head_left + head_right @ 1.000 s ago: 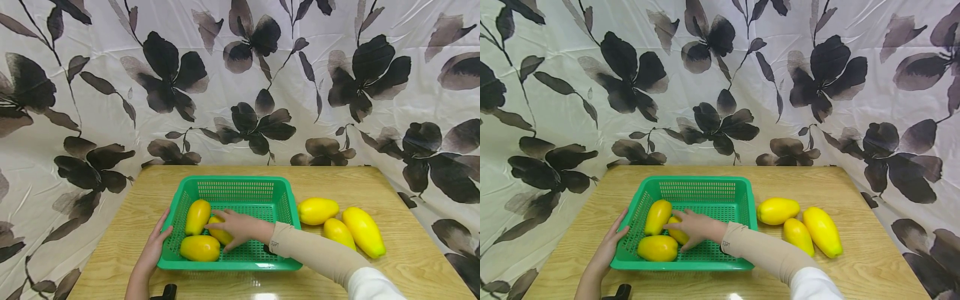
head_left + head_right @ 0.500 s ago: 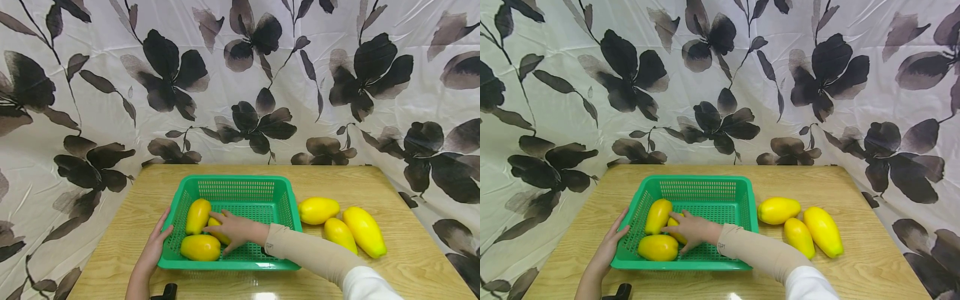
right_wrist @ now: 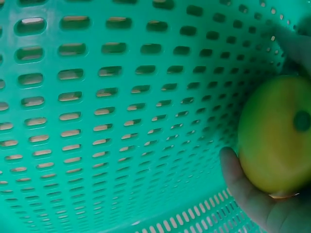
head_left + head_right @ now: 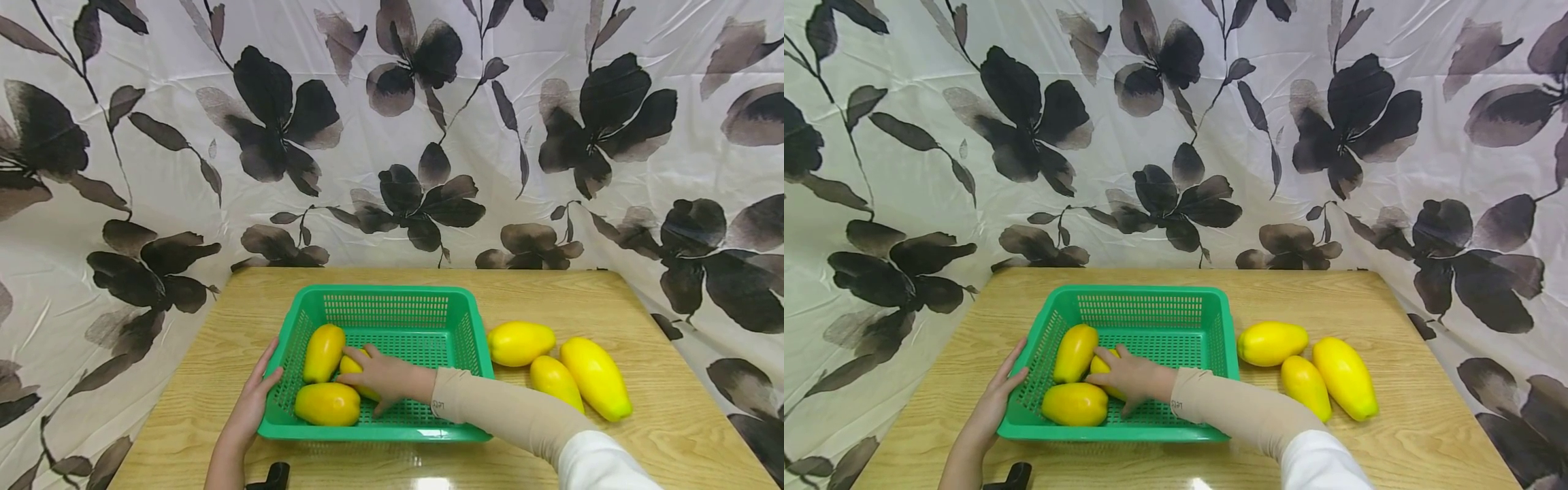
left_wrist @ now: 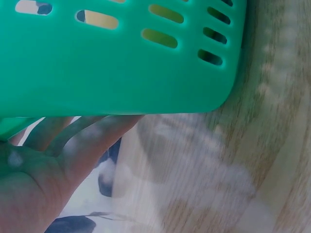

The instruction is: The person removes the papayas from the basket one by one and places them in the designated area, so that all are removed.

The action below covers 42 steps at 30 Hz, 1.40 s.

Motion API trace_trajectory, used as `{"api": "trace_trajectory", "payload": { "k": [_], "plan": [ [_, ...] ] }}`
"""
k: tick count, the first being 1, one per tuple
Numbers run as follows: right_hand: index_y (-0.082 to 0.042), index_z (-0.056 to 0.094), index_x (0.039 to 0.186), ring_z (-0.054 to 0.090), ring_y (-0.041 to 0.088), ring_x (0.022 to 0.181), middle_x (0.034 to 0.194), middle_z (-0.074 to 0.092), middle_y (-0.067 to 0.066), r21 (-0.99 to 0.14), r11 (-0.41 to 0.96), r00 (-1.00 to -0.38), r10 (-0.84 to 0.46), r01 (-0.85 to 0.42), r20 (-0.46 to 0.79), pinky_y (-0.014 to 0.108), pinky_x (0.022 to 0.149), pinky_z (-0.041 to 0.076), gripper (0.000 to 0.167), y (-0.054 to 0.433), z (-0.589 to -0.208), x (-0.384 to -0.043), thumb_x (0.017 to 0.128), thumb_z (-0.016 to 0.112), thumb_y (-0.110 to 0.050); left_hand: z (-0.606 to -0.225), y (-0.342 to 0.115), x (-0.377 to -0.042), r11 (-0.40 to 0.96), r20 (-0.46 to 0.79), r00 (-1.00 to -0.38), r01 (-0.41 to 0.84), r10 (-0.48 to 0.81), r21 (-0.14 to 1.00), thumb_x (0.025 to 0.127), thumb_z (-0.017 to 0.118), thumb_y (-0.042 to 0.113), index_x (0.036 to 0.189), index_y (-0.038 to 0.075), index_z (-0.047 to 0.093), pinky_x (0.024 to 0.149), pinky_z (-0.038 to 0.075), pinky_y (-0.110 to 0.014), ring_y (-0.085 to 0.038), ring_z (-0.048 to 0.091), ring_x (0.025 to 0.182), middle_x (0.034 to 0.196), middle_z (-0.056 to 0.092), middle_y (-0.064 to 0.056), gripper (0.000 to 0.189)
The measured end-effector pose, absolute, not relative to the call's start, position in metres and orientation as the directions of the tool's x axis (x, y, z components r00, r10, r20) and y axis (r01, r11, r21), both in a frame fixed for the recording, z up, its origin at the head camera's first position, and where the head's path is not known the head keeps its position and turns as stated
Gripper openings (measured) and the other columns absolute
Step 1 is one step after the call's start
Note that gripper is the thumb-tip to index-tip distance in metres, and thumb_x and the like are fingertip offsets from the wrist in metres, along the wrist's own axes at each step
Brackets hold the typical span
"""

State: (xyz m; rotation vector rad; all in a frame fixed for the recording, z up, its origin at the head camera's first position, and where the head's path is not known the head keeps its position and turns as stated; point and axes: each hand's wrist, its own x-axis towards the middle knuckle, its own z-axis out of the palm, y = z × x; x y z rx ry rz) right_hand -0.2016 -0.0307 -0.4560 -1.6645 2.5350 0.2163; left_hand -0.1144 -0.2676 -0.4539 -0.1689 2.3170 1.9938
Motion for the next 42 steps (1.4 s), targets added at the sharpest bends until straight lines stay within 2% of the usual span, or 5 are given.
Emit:
{"api": "trace_trajectory", "payload": {
  "k": [8,29,32,37,42],
  "plan": [
    [-0.033,0.036,0.139,0.035,0.034,0.12,0.148,0.011,0.011,0.091,0.402,-0.412,-0.893,-0.911,-0.179,0.017,0.062,0.047,0.09,-0.032,-0.456,-0.201,0.062,0.083,-0.04,-0.454,-0.267,-0.115,0.153,-0.144,-0.989,-0.148,-0.036,0.977,0.099,0.035,0.034,0.149,0.023,0.008,0.103,0.01,-0.06,-0.034,-0.002,0.136,0.153,-0.003,-0.005,0.058],
    [-0.034,0.039,0.135,0.033,0.032,0.119,0.147,0.013,0.008,0.022,0.41,-0.407,-0.895,-0.912,-0.18,0.018,0.063,0.047,0.087,-0.033,-0.454,-0.203,0.061,0.085,-0.031,-0.452,-0.267,-0.115,0.132,-0.156,-0.987,-0.159,-0.033,0.978,0.1,0.034,0.035,0.149,0.023,0.006,0.103,0.019,-0.053,-0.033,0.004,0.136,0.153,-0.003,-0.006,0.058],
    [-0.034,0.04,0.135,0.033,0.033,0.12,0.147,0.014,0.008,0.009,0.414,-0.408,-0.894,-0.91,-0.185,0.019,0.064,0.047,0.087,-0.033,-0.452,-0.204,0.062,0.085,-0.029,-0.451,-0.267,-0.114,0.136,-0.155,-0.987,-0.158,-0.034,0.978,0.1,0.034,0.035,0.149,0.024,0.005,0.103,0.019,-0.053,-0.033,0.004,0.136,0.153,-0.003,-0.006,0.058],
    [-0.035,0.041,0.135,0.032,0.031,0.12,0.148,0.013,0.006,-0.039,0.429,-0.413,-0.888,-0.903,-0.201,0.021,0.067,0.047,0.086,-0.032,-0.45,-0.205,0.062,0.085,-0.025,-0.451,-0.266,-0.114,0.143,-0.144,-0.989,-0.146,-0.027,0.979,0.1,0.034,0.033,0.149,0.022,0.005,0.104,0.011,-0.058,-0.035,-0.001,0.136,0.153,-0.005,-0.007,0.058],
    [-0.035,0.043,0.133,0.031,0.028,0.119,0.148,0.013,0.005,-0.074,0.437,-0.416,-0.887,-0.896,-0.199,0.017,0.063,0.044,0.083,-0.03,-0.443,-0.208,0.063,0.085,-0.021,-0.452,-0.267,-0.115,0.143,-0.148,-0.988,-0.151,-0.034,0.978,0.1,0.034,0.032,0.149,0.021,0.007,0.104,0.009,-0.059,-0.034,-0.002,0.136,0.153,-0.004,-0.006,0.057]
  ]
}}
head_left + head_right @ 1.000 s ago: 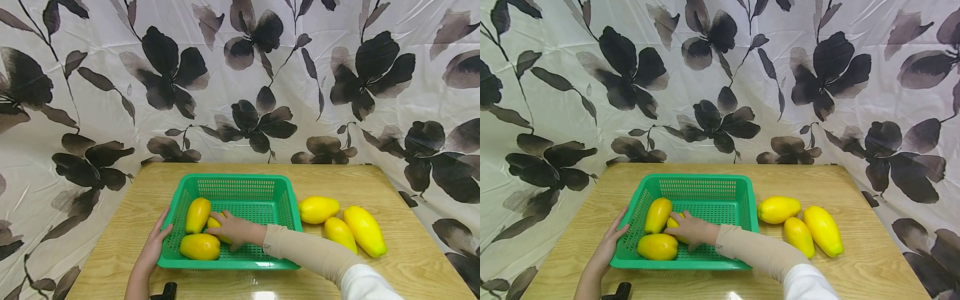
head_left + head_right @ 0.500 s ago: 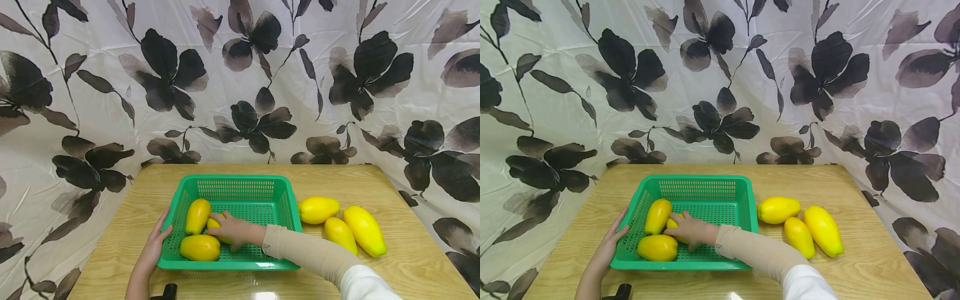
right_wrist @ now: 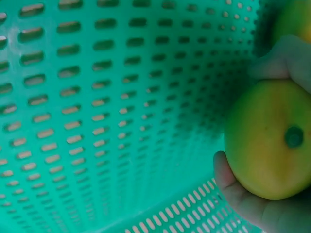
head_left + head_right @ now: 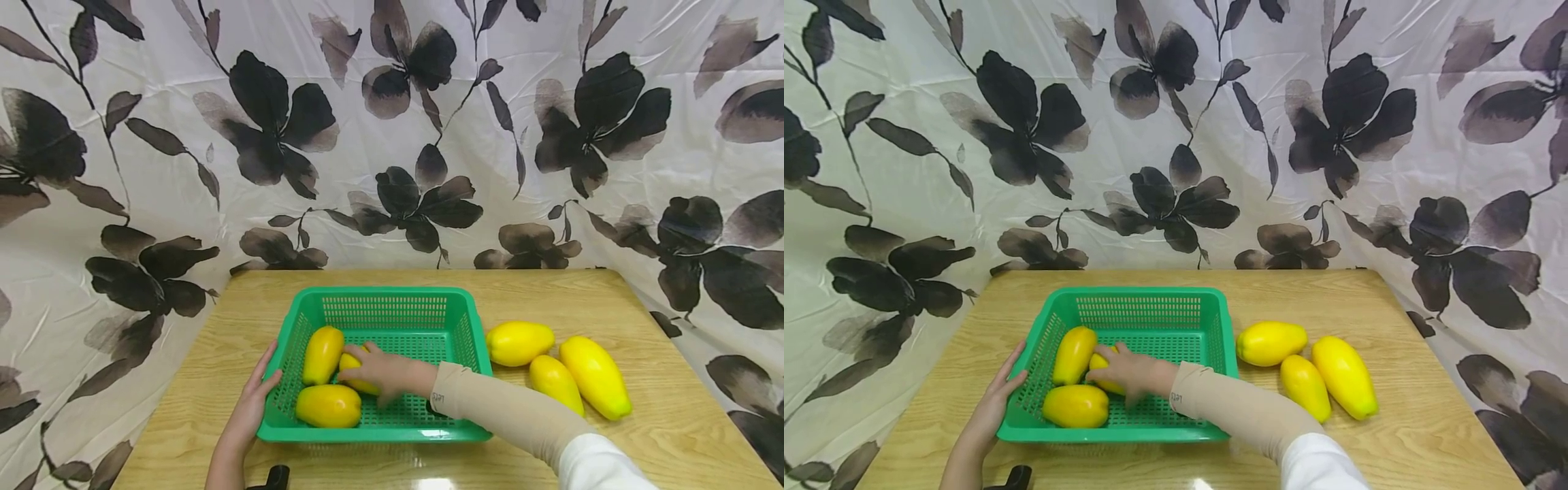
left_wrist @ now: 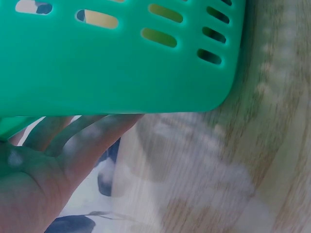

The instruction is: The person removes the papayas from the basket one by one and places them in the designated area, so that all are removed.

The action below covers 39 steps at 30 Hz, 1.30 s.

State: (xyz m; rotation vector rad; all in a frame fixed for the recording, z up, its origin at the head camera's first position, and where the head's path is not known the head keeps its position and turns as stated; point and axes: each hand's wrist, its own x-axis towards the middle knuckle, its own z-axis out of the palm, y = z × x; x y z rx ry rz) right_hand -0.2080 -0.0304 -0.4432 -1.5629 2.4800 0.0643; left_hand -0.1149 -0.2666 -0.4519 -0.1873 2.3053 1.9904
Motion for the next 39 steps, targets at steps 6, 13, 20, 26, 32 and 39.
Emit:
{"api": "trace_trajectory", "payload": {
  "k": [6,13,20,26,32,39],
  "plan": [
    [-0.031,0.046,0.13,0.033,0.029,0.116,0.146,0.016,0.007,-0.084,0.425,-0.41,-0.9,-0.901,-0.15,0.018,0.064,0.044,0.081,-0.027,-0.428,-0.211,0.061,0.085,-0.017,-0.451,-0.267,-0.114,0.162,-0.155,-0.987,-0.16,-0.044,0.974,0.099,0.034,0.034,0.149,0.023,0.007,0.103,0.007,-0.06,-0.034,-0.004,0.136,0.153,-0.004,-0.006,0.057],
    [-0.03,0.044,0.134,0.03,0.033,0.121,0.148,0.014,0.009,-0.137,0.447,-0.433,-0.893,-0.884,-0.12,0.019,0.067,0.046,0.083,-0.02,-0.401,-0.214,0.063,0.083,-0.012,-0.451,-0.268,-0.114,0.158,-0.154,-0.987,-0.16,-0.044,0.974,0.099,0.035,0.034,0.149,0.023,0.007,0.103,0.007,-0.06,-0.034,-0.004,0.136,0.153,-0.004,-0.006,0.057],
    [-0.028,0.044,0.134,0.028,0.033,0.125,0.149,0.013,0.01,-0.158,0.476,-0.468,-0.879,-0.865,-0.087,0.023,0.07,0.048,0.083,-0.008,-0.376,-0.216,0.062,0.082,-0.01,-0.452,-0.268,-0.115,0.149,-0.149,-0.988,-0.152,-0.031,0.977,0.1,0.034,0.034,0.149,0.022,0.007,0.104,0.01,-0.059,-0.034,-0.002,0.136,0.153,-0.004,-0.006,0.057],
    [-0.028,0.045,0.133,0.022,0.037,0.129,0.15,0.012,0.012,-0.195,0.492,-0.488,-0.87,-0.849,-0.071,0.034,0.08,0.048,0.083,0.005,-0.36,-0.217,0.062,0.082,-0.009,-0.452,-0.268,-0.115,0.15,-0.15,-0.988,-0.153,-0.032,0.977,0.099,0.034,0.035,0.149,0.022,0.007,0.104,0.012,-0.058,-0.034,-0.001,0.136,0.153,-0.003,-0.006,0.058],
    [-0.029,0.048,0.13,0.025,0.033,0.127,0.148,0.014,0.011,-0.232,0.498,-0.507,-0.862,-0.836,-0.022,0.024,0.069,0.047,0.08,0.019,-0.349,-0.218,0.061,0.077,-0.002,-0.452,-0.268,-0.115,0.145,-0.144,-0.989,-0.147,-0.03,0.978,0.099,0.034,0.034,0.149,0.022,0.007,0.104,0.014,-0.057,-0.033,0.001,0.136,0.153,-0.003,-0.007,0.058],
    [-0.029,0.049,0.129,0.026,0.035,0.127,0.148,0.016,0.012,-0.223,0.522,-0.541,-0.841,-0.823,0.03,0.029,0.07,0.049,0.077,0.039,-0.34,-0.216,0.061,0.076,-0.003,-0.452,-0.267,-0.115,0.151,-0.151,-0.988,-0.155,-0.035,0.976,0.099,0.035,0.035,0.149,0.022,0.007,0.104,0.011,-0.059,-0.034,-0.001,0.136,0.153,-0.003,-0.007,0.058]
  ]
}}
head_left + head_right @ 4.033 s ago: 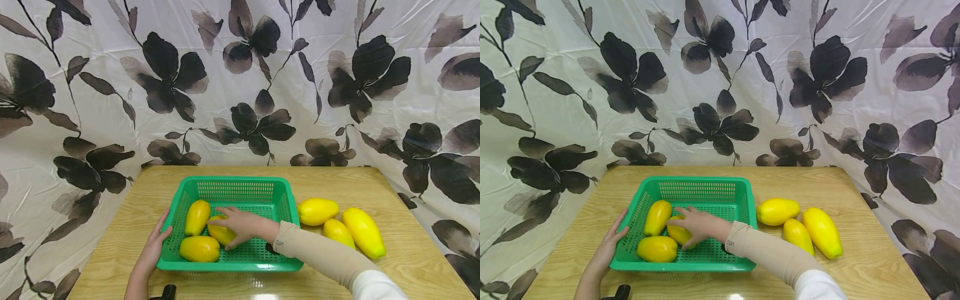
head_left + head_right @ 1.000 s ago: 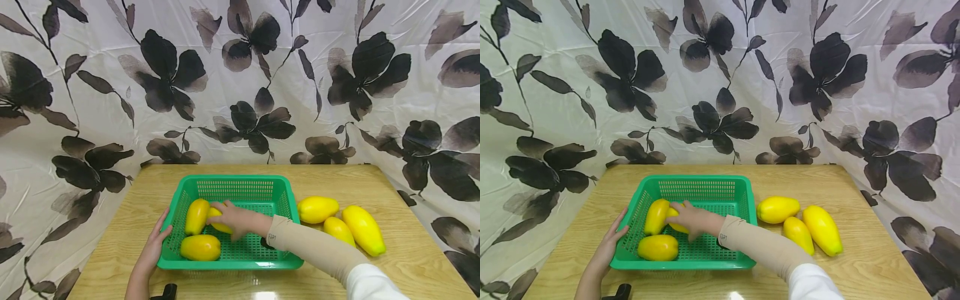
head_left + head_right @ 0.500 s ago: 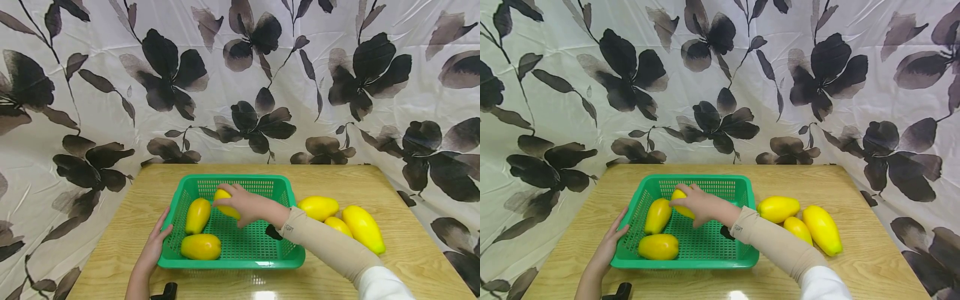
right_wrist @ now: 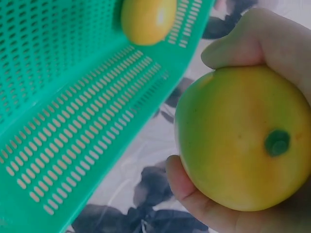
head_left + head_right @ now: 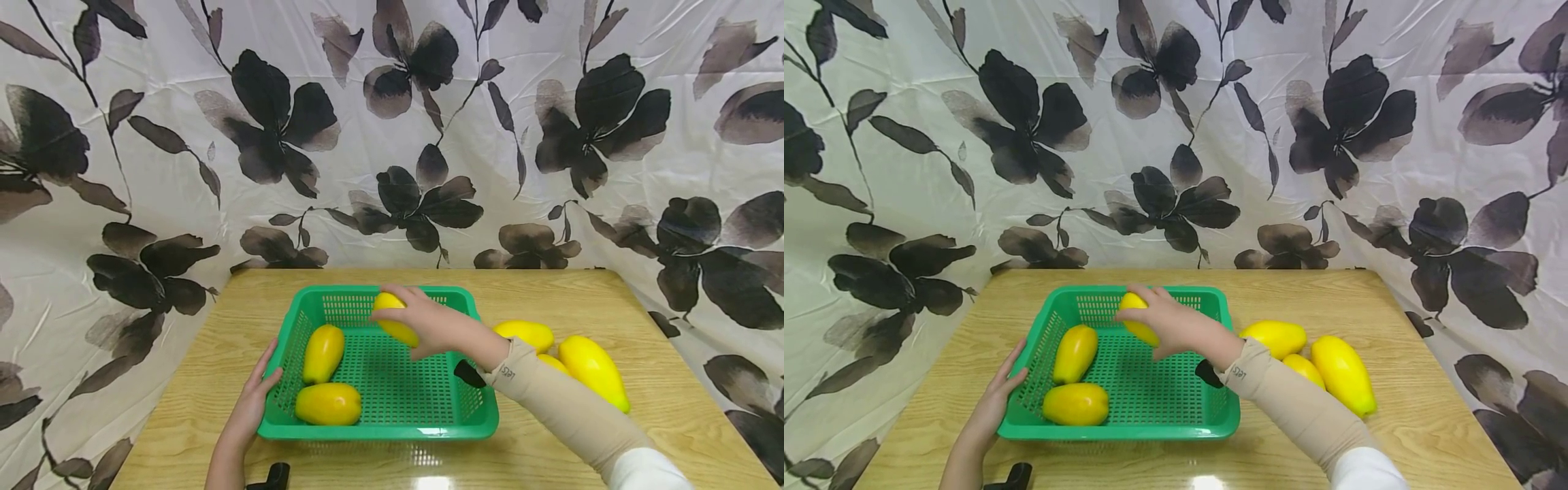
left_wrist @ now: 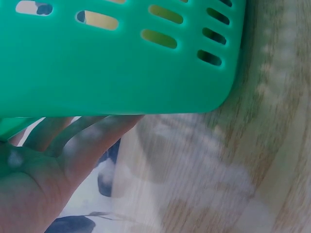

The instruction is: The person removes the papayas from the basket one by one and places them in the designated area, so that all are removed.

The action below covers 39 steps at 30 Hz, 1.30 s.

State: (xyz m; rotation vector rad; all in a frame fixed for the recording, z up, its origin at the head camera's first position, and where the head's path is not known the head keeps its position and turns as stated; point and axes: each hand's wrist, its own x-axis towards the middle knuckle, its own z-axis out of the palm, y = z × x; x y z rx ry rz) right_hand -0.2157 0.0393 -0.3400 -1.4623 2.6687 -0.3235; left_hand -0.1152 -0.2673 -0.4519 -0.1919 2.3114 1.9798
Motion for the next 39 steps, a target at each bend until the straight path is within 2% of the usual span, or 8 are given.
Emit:
{"api": "trace_trajectory", "payload": {
  "k": [6,10,14,17,21,28,35,39],
  "plan": [
    [-0.025,0.051,0.128,0.028,0.037,0.125,0.146,0.02,0.014,-0.211,0.533,-0.559,-0.824,-0.819,0.09,0.043,0.083,0.046,0.077,0.06,-0.34,-0.214,0.059,0.08,-0.006,-0.453,-0.267,-0.115,0.15,-0.158,-0.987,-0.161,-0.034,0.975,0.099,0.035,0.035,0.149,0.022,0.007,0.104,0.011,-0.059,-0.034,-0.002,0.136,0.153,-0.003,-0.006,0.058],
    [-0.023,0.052,0.127,0.029,0.039,0.124,0.145,0.022,0.017,-0.218,0.543,-0.573,-0.812,-0.811,0.112,0.049,0.085,0.044,0.078,0.074,-0.338,-0.212,0.058,0.08,-0.005,-0.452,-0.268,-0.114,0.142,-0.159,-0.987,-0.162,-0.03,0.977,0.099,0.035,0.035,0.149,0.022,0.006,0.104,0.014,-0.056,-0.033,0.0,0.136,0.153,-0.004,-0.007,0.058],
    [-0.022,0.052,0.127,0.029,0.04,0.122,0.144,0.022,0.018,-0.247,0.556,-0.595,-0.793,-0.794,0.129,0.047,0.08,0.047,0.078,0.088,-0.337,-0.211,0.057,0.079,-0.003,-0.452,-0.267,-0.113,0.148,-0.164,-0.986,-0.166,-0.031,0.975,0.1,0.033,0.035,0.149,0.024,0.006,0.103,0.02,-0.051,-0.033,0.005,0.136,0.153,-0.002,-0.007,0.057],
    [-0.021,0.052,0.127,0.03,0.04,0.121,0.144,0.022,0.018,-0.266,0.561,-0.608,-0.78,-0.784,0.145,0.044,0.077,0.048,0.078,0.098,-0.336,-0.209,0.056,0.078,0.0,-0.452,-0.267,-0.113,0.149,-0.164,-0.986,-0.168,-0.035,0.974,0.099,0.034,0.035,0.149,0.024,0.007,0.104,0.019,-0.052,-0.032,0.004,0.136,0.153,-0.002,-0.006,0.057],
    [-0.018,0.052,0.126,0.029,0.039,0.122,0.144,0.021,0.019,-0.274,0.572,-0.623,-0.766,-0.773,0.157,0.045,0.079,0.048,0.079,0.113,-0.337,-0.206,0.055,0.079,0.001,-0.451,-0.267,-0.114,0.144,-0.165,-0.986,-0.169,-0.037,0.975,0.099,0.035,0.036,0.149,0.024,0.007,0.104,0.015,-0.055,-0.033,0.001,0.136,0.153,-0.003,-0.006,0.058],
    [-0.018,0.054,0.126,0.029,0.041,0.123,0.145,0.021,0.019,-0.27,0.605,-0.656,-0.734,-0.749,0.178,0.049,0.083,0.045,0.078,0.138,-0.341,-0.2,0.053,0.076,0.001,-0.452,-0.266,-0.115,0.133,-0.165,-0.986,-0.167,-0.026,0.977,0.099,0.034,0.035,0.149,0.023,0.006,0.103,0.019,-0.053,-0.033,0.004,0.136,0.153,-0.003,-0.006,0.058],
    [-0.015,0.054,0.124,0.027,0.043,0.124,0.142,0.023,0.022,-0.268,0.614,-0.667,-0.716,-0.743,0.207,0.052,0.085,0.043,0.077,0.157,-0.343,-0.195,0.053,0.075,0.002,-0.452,-0.268,-0.114,0.146,-0.158,-0.987,-0.16,-0.027,0.976,0.099,0.034,0.035,0.149,0.022,0.006,0.104,0.009,-0.059,-0.034,-0.003,0.136,0.153,-0.005,-0.005,0.058],
    [-0.014,0.054,0.124,0.029,0.045,0.122,0.141,0.023,0.023,-0.264,0.622,-0.674,-0.706,-0.737,0.219,0.054,0.086,0.042,0.076,0.167,-0.344,-0.193,0.053,0.075,0.004,-0.452,-0.267,-0.114,0.141,-0.16,-0.987,-0.163,-0.028,0.976,0.099,0.034,0.035,0.149,0.022,0.006,0.104,0.007,-0.059,-0.033,-0.004,0.136,0.153,-0.005,-0.005,0.058]
  ]
}}
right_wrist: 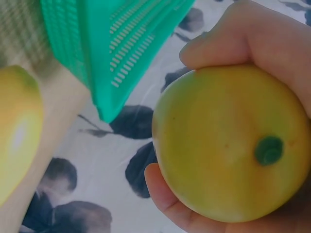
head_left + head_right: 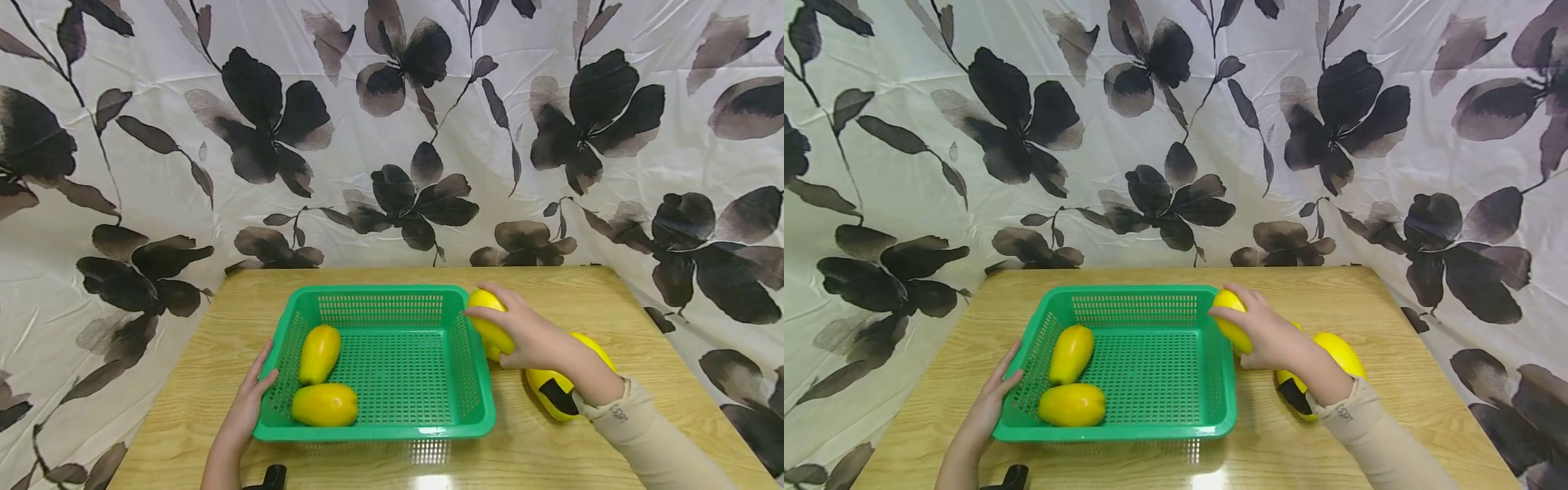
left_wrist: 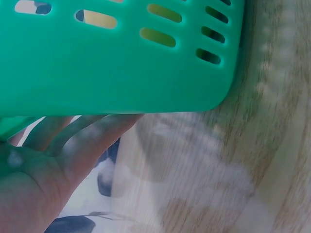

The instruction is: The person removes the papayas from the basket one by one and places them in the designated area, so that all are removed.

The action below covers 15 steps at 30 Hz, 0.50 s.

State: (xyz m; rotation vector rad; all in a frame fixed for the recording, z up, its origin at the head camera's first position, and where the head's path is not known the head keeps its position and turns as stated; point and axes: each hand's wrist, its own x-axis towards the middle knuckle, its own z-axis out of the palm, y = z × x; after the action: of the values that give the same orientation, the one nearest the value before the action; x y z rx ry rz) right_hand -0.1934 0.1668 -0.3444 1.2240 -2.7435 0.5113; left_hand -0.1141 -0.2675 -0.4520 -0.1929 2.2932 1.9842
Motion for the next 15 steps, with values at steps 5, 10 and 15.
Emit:
{"api": "trace_trajectory", "payload": {
  "k": [5,10,15],
  "plan": [
    [-0.013,0.053,0.126,0.028,0.046,0.122,0.143,0.02,0.022,-0.27,0.648,-0.701,-0.682,-0.712,0.211,0.053,0.084,0.043,0.078,0.175,-0.349,-0.191,0.054,0.076,0.005,-0.452,-0.267,-0.114,0.137,-0.157,-0.987,-0.159,-0.025,0.978,0.1,0.034,0.034,0.149,0.021,0.006,0.104,0.007,-0.059,-0.033,-0.004,0.136,0.153,-0.005,-0.005,0.058],
    [-0.014,0.054,0.125,0.031,0.044,0.119,0.143,0.022,0.02,-0.29,0.668,-0.727,-0.654,-0.685,0.21,0.053,0.081,0.045,0.078,0.183,-0.356,-0.186,0.053,0.075,0.005,-0.452,-0.266,-0.115,0.131,-0.167,-0.986,-0.168,-0.023,0.977,0.1,0.034,0.035,0.149,0.023,0.006,0.104,0.009,-0.058,-0.033,-0.003,0.136,0.153,-0.005,-0.004,0.057],
    [-0.015,0.054,0.124,0.034,0.046,0.117,0.141,0.023,0.021,-0.304,0.68,-0.743,-0.639,-0.667,0.199,0.054,0.08,0.044,0.076,0.19,-0.362,-0.181,0.053,0.073,0.005,-0.452,-0.266,-0.116,0.133,-0.172,-0.985,-0.174,-0.023,0.976,0.099,0.034,0.036,0.148,0.024,0.006,0.104,0.011,-0.058,-0.033,-0.002,0.136,0.153,-0.005,-0.004,0.058]
  ]
}}
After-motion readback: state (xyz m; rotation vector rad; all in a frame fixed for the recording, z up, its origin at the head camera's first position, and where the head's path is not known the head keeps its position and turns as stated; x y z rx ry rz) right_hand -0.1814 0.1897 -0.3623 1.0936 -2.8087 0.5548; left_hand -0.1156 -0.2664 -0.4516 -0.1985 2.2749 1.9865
